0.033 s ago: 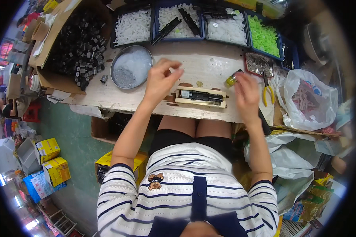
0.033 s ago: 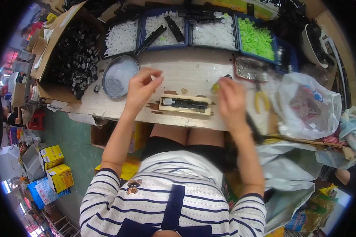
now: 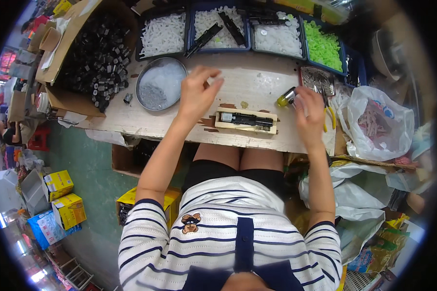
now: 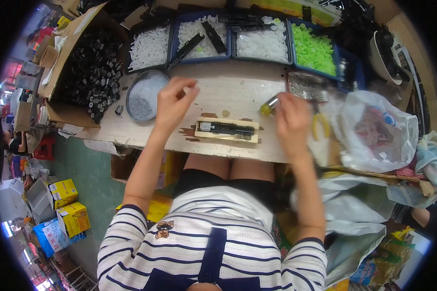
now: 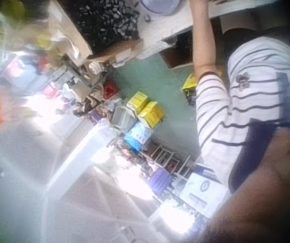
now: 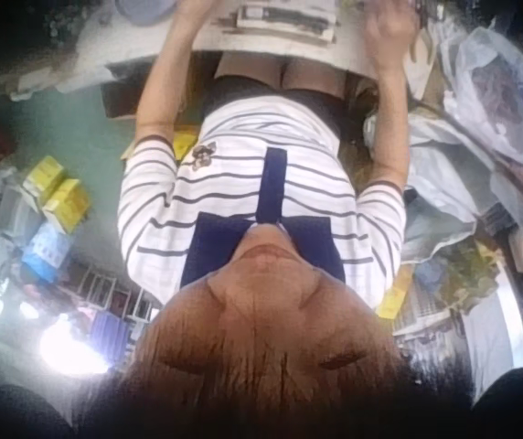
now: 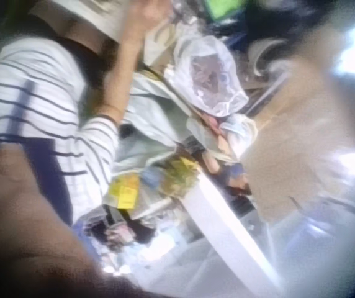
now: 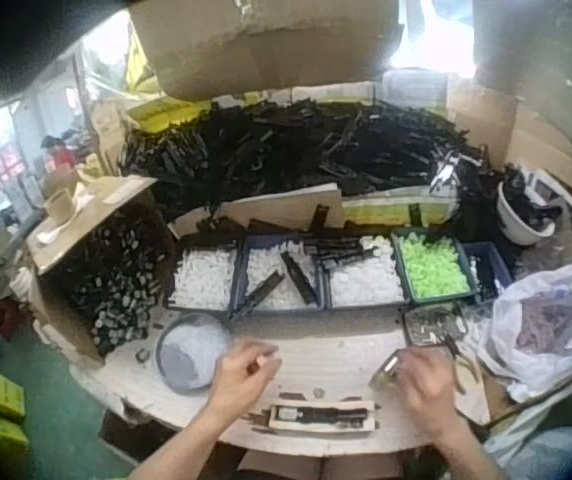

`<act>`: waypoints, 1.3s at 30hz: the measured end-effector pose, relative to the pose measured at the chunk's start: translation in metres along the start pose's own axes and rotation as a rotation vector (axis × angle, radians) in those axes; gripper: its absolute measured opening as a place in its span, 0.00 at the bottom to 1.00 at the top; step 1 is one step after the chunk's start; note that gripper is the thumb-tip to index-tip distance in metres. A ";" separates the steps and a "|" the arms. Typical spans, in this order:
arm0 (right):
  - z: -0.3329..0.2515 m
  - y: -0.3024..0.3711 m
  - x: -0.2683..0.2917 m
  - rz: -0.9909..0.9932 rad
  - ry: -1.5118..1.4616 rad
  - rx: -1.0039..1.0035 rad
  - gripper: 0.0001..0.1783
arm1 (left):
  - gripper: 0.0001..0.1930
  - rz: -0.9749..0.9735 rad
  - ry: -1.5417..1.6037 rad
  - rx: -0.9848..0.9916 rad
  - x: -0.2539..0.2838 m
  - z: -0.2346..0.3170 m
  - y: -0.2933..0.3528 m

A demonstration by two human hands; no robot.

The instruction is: Assembling small plastic components using a hammer and a jig at a factory workbench.

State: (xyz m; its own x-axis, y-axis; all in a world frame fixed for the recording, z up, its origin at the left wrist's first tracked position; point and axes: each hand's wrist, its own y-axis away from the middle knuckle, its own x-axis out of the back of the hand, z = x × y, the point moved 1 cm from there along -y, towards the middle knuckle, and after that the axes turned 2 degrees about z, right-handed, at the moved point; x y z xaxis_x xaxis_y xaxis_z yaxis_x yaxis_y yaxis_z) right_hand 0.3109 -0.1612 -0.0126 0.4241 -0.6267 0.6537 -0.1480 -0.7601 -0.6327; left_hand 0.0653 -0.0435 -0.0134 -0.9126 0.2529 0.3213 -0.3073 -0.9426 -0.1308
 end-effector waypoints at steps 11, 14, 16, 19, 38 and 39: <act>0.079 -0.024 0.022 -0.187 0.285 -0.239 0.10 | 0.09 0.127 -0.819 -0.573 0.004 -0.014 -0.145; 0.081 -0.030 0.020 -0.240 0.391 -0.245 0.10 | 0.10 0.048 -0.679 -0.513 0.000 0.001 -0.152; 0.083 -0.033 0.018 -0.263 0.454 -0.247 0.10 | 0.13 -0.094 -0.792 -0.237 -0.002 0.008 -0.140; 0.090 -0.042 0.010 -0.435 0.560 -0.265 0.11 | 0.14 -0.211 -0.858 -0.087 -0.006 0.012 -0.132; 0.079 -0.039 0.009 -0.385 0.621 -0.125 0.14 | 0.08 -0.450 -0.615 -0.234 0.005 0.005 -0.135; 0.077 -0.038 0.010 -0.368 0.605 -0.142 0.15 | 0.08 -0.402 -0.610 -0.248 0.013 -0.001 -0.134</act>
State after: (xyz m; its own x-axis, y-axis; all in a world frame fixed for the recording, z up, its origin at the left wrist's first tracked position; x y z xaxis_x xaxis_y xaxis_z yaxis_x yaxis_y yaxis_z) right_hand 0.3894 -0.1254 -0.0141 -0.0946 -0.2798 0.9554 -0.2231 -0.9293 -0.2942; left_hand 0.0941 0.0863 0.0080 -0.4302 0.3326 0.8392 -0.7005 -0.7094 -0.0779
